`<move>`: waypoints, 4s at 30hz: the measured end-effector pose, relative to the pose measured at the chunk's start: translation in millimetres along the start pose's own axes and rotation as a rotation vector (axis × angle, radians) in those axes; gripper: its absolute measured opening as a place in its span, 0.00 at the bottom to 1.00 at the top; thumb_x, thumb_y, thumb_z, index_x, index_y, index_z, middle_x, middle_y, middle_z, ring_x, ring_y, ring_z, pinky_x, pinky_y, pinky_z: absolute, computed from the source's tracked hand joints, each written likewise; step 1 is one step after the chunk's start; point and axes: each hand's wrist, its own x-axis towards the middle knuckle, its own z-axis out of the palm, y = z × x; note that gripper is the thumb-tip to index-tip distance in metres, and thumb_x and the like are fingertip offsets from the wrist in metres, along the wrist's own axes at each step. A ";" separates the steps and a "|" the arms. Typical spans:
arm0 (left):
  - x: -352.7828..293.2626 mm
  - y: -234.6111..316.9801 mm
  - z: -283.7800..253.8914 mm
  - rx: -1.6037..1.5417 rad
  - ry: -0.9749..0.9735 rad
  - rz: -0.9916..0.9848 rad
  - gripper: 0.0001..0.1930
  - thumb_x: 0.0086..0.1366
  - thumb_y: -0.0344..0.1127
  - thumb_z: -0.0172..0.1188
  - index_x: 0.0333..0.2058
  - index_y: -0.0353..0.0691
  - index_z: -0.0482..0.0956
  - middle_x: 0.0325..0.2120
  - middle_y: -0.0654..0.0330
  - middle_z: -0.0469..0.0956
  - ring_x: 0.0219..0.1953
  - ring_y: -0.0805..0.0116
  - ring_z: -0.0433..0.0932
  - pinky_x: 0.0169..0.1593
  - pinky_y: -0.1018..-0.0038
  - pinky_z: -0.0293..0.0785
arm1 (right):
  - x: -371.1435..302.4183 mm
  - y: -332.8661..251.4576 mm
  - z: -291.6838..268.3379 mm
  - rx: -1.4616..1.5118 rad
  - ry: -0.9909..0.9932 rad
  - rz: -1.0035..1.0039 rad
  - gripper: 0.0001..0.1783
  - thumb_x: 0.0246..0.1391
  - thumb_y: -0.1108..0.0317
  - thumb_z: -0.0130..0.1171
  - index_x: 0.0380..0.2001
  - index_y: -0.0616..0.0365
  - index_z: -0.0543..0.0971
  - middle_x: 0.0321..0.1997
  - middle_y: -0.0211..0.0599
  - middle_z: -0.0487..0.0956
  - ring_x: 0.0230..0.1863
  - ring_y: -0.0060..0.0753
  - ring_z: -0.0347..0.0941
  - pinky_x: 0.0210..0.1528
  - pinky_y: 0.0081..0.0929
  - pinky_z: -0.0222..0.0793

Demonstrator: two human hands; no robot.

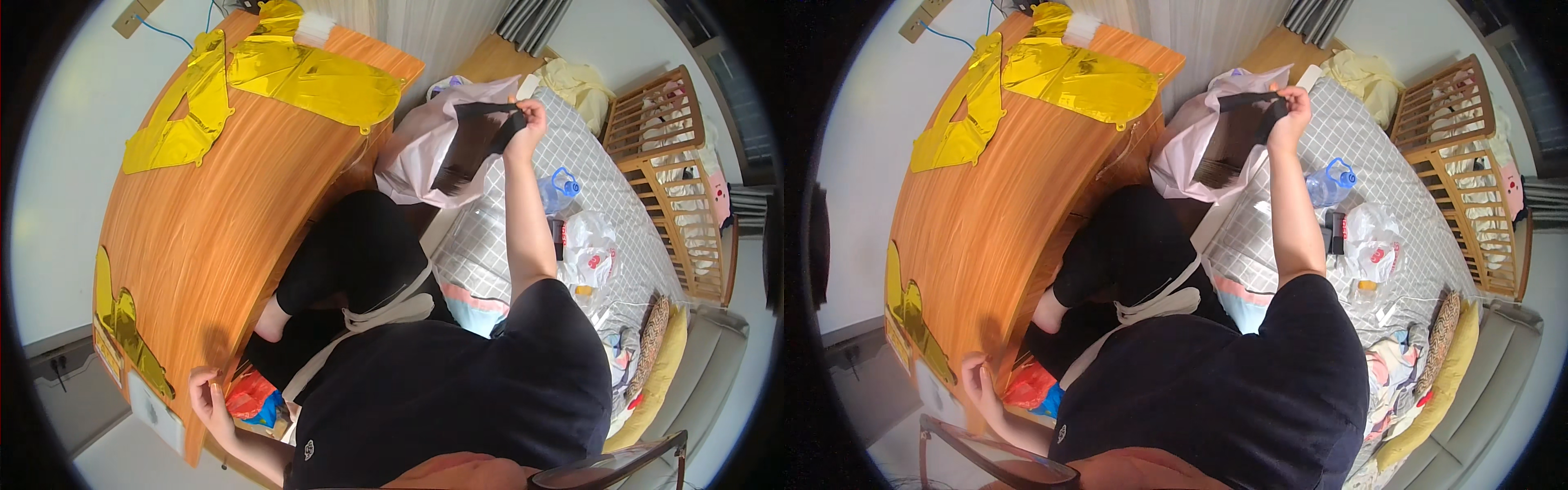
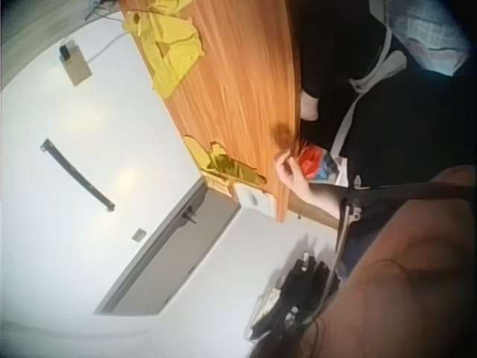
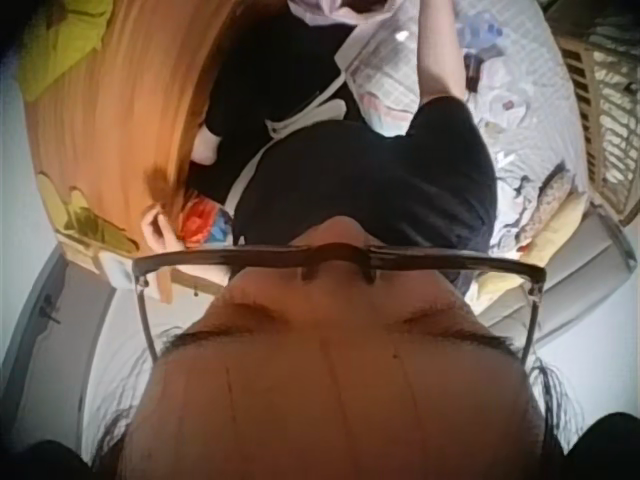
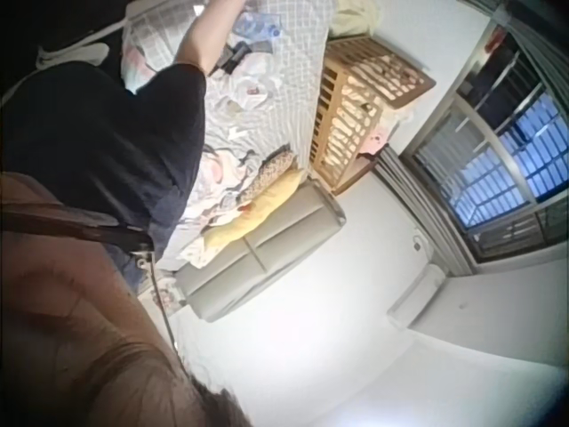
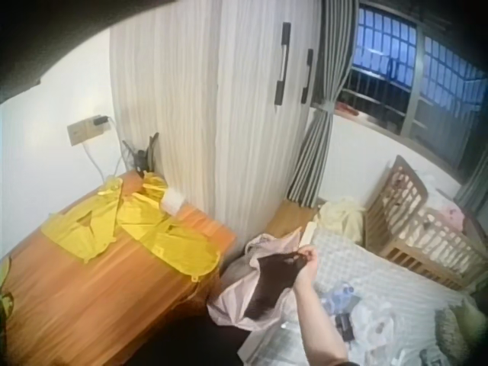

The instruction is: Unpacking items and preparing elastic bands for assembly at a desk.

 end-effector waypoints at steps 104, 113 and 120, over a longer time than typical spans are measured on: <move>71.2 -33.4 74.2 0.812 0.362 0.103 0.17 0.67 0.33 0.54 0.51 0.31 0.75 0.55 0.45 0.71 0.60 0.52 0.66 0.62 0.61 0.61 | -262.1 136.3 -55.0 -1.756 -0.338 0.375 0.30 0.58 0.51 0.51 0.62 0.46 0.68 0.75 0.37 0.47 0.75 0.46 0.39 0.69 0.67 0.32; 66.4 -28.6 74.6 0.832 0.361 0.154 0.16 0.67 0.34 0.53 0.51 0.33 0.76 0.52 0.47 0.73 0.57 0.52 0.68 0.61 0.60 0.61 | -259.5 119.5 -46.6 -1.726 -0.368 0.414 0.15 0.54 0.57 0.53 0.40 0.50 0.82 0.75 0.39 0.48 0.75 0.48 0.40 0.69 0.66 0.33; 62.8 -37.4 68.1 0.809 0.352 0.167 0.12 0.67 0.32 0.54 0.45 0.32 0.77 0.47 0.48 0.76 0.52 0.52 0.72 0.57 0.61 0.65 | -257.9 117.3 -40.0 -1.729 -0.366 0.425 0.15 0.53 0.59 0.53 0.38 0.53 0.82 0.76 0.37 0.45 0.75 0.46 0.39 0.71 0.61 0.34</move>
